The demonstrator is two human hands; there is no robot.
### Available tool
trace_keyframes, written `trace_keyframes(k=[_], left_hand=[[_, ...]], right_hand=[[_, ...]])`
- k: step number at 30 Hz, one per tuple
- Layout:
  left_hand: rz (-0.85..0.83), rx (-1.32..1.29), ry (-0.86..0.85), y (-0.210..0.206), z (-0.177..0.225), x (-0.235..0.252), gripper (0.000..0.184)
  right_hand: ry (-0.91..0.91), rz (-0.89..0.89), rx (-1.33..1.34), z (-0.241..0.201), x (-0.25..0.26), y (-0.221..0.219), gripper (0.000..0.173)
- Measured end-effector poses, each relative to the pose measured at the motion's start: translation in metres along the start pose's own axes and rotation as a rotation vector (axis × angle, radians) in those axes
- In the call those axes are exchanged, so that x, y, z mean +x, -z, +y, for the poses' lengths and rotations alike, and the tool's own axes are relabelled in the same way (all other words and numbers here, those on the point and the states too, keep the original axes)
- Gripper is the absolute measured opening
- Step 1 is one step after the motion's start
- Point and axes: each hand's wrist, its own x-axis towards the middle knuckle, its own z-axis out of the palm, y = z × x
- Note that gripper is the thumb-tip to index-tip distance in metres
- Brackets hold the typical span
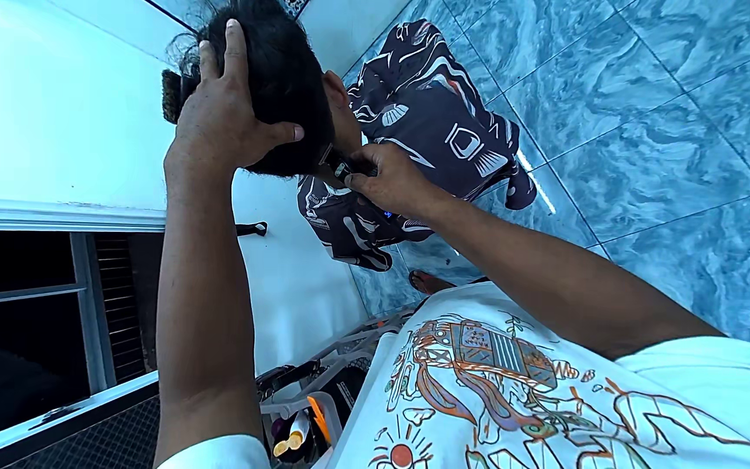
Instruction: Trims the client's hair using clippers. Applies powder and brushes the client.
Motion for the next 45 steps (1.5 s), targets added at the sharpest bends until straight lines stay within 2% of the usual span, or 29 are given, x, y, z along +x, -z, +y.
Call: trace_keyframes(k=[3,7,11,14,18,22,31,33,37,42,45], left_hand=[[0.0,-0.002,-0.003,0.0,0.001,0.001,0.131],[-0.002,0.006,0.011,0.0,0.001,0.0,0.132],[-0.002,0.01,0.007,0.0,0.001,0.0,0.131],[-0.003,0.01,0.011,0.0,0.001,-0.001,0.131],[-0.004,0.002,0.011,0.0,0.002,-0.001,0.131],[-0.005,0.006,0.013,0.0,0.0,-0.001,0.131],[0.002,-0.009,-0.002,-0.001,-0.002,0.0,0.131],[-0.006,-0.015,-0.005,-0.002,-0.003,-0.001,0.133],[-0.03,-0.042,-0.014,0.0,-0.004,-0.001,0.141],[-0.07,-0.047,-0.041,0.004,-0.01,0.006,0.129],[-0.065,-0.037,-0.039,0.003,-0.01,0.008,0.127]], right_hand=[[0.067,-0.025,0.035,-0.003,-0.002,0.0,0.029],[-0.004,0.0,-0.042,-0.002,-0.001,-0.001,0.029],[0.089,-0.016,-0.013,-0.004,-0.002,-0.001,0.03],[0.023,0.003,-0.054,-0.005,-0.002,-0.002,0.028],[0.084,-0.01,-0.021,-0.008,-0.004,-0.003,0.031],[0.017,0.007,-0.068,-0.007,-0.003,-0.004,0.029],[0.118,0.012,-0.068,-0.011,-0.005,-0.005,0.031],[0.046,-0.009,-0.065,-0.01,-0.006,-0.006,0.03],[-0.232,-0.006,0.079,0.005,-0.007,-0.008,0.029],[-0.128,-0.005,0.014,0.002,-0.006,-0.011,0.029],[-0.155,0.011,-0.005,0.002,-0.004,-0.013,0.027]])
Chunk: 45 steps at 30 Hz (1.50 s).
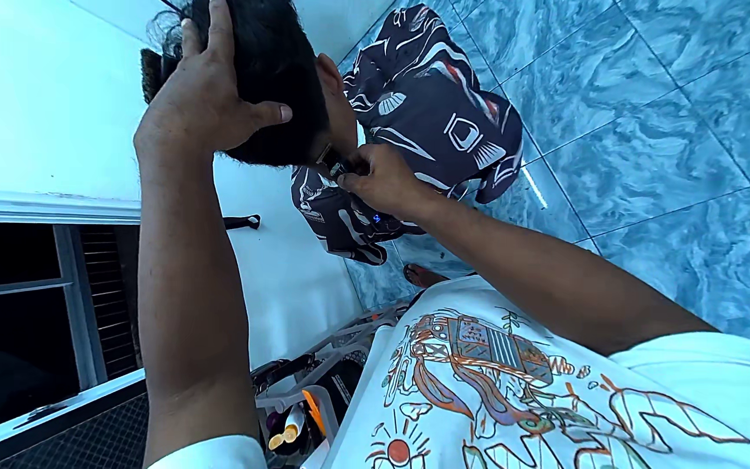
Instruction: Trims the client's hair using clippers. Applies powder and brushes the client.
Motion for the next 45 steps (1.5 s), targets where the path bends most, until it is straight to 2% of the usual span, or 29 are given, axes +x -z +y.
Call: trace_keyframes(k=[4,21,40,42,45], left_hand=[[-0.001,-0.002,0.005,0.0,0.001,0.0,0.126],[0.011,-0.015,0.006,0.001,0.005,0.0,0.126],[0.008,0.001,0.005,0.001,0.003,0.0,0.128],[0.02,-0.01,0.003,-0.001,0.002,-0.005,0.126],[0.066,-0.042,-0.028,-0.006,0.0,-0.013,0.125]], right_hand=[[0.065,0.002,-0.065,-0.005,-0.001,0.001,0.03],[0.06,0.009,-0.192,-0.011,-0.002,-0.001,0.028],[0.12,-0.03,-0.164,-0.008,0.0,0.0,0.031],[0.081,-0.06,-0.103,-0.004,-0.002,0.008,0.029],[-0.108,-0.123,0.038,0.0,-0.003,0.034,0.027]])
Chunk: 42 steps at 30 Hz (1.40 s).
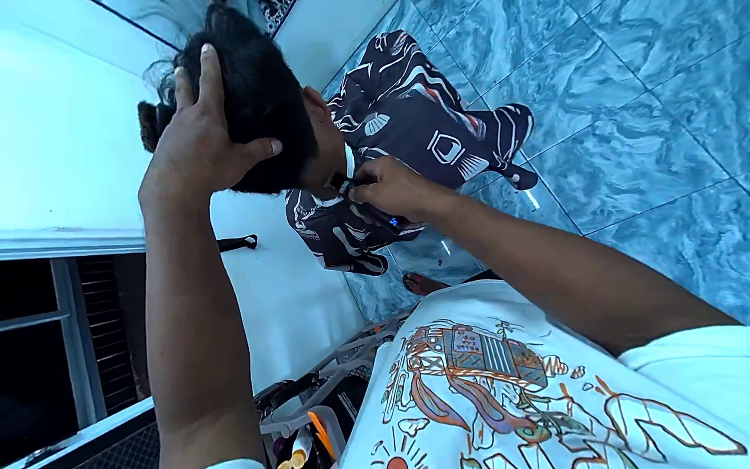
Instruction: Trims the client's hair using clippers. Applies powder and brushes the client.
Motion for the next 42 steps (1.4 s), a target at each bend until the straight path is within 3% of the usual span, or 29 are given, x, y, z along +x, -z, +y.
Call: trace_keyframes(k=[4,13,42], left_hand=[[0.034,-0.013,-0.011,-0.009,-0.008,-0.006,0.125],[0.032,-0.016,0.011,-0.009,-0.008,-0.006,0.126],[0.01,-0.011,0.021,-0.004,-0.007,-0.004,0.126]], right_hand=[[-0.148,-0.083,-0.023,-0.017,0.003,0.025,0.029],[-0.094,-0.163,0.002,-0.039,0.011,0.035,0.027],[0.031,-0.178,0.056,-0.028,0.021,0.041,0.03]])
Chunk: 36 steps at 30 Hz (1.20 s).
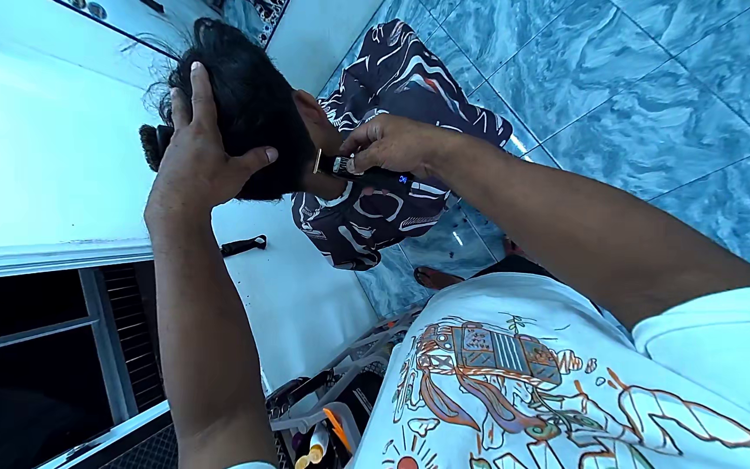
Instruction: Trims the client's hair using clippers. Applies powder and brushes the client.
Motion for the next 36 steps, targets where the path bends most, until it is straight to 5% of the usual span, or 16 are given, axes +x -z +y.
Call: trace_keyframes(k=[36], left_hand=[[-0.023,0.005,0.008,0.001,-0.002,-0.001,0.127]], right_hand=[[0.05,0.069,0.002,0.004,-0.002,-0.016,0.032]])
